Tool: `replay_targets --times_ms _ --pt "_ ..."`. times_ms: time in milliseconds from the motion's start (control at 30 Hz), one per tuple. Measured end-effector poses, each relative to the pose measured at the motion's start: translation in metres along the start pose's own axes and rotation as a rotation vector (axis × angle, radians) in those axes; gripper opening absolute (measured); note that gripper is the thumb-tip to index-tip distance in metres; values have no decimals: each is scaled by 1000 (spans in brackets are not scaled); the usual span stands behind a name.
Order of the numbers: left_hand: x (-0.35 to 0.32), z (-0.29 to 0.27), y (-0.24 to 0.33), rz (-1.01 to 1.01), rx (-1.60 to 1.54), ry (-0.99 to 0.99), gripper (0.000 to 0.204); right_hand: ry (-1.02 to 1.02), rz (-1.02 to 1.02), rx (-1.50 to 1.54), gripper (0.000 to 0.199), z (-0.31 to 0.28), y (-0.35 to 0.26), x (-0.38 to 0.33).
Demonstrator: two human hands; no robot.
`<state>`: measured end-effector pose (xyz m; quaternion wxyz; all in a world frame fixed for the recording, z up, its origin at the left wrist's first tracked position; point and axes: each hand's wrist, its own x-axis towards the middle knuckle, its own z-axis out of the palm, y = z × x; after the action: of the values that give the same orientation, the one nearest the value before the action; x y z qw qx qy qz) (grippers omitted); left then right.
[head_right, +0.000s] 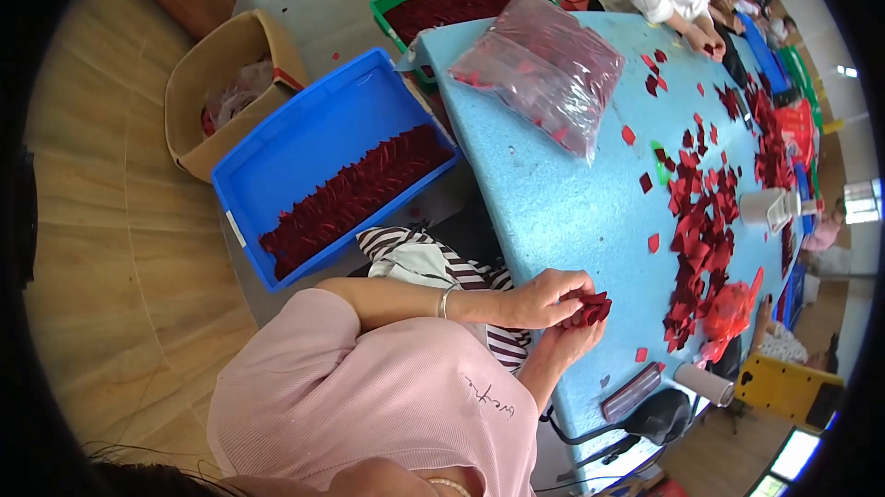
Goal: The person is manually folding and assembling small red fabric bows at a factory workbench.
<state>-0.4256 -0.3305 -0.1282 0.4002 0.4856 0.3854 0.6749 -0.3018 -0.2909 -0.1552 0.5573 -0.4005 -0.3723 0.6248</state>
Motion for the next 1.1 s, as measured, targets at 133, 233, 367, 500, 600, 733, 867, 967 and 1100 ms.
replay_targets --times_ms 133,233,367,500,600,733,867,967,1100 --pt "-42 -43 14 41 40 61 10 -61 7 -21 20 34 25 -46" --pt "-59 -65 11 61 50 78 10 15 -47 -32 17 55 44 -67" --pt "-17 -65 -13 131 82 152 16 -54 -175 -44 24 43 57 -19" --pt "27 -55 -47 24 55 108 38 64 -165 -81 27 51 54 26" --pt "84 -12 -67 111 70 116 41 100 -144 -85 16 51 12 73" --pt "125 23 -76 174 87 44 49 35 -112 -128 16 14 -14 114" --pt "123 25 -66 134 -21 -202 66 36 -214 -210 36 -2 -17 103" --pt "108 45 -44 257 -9 -321 49 40 -325 -210 33 -16 -34 71" --pt "80 52 -39 189 46 -310 47 114 -259 -218 28 -19 -38 42"
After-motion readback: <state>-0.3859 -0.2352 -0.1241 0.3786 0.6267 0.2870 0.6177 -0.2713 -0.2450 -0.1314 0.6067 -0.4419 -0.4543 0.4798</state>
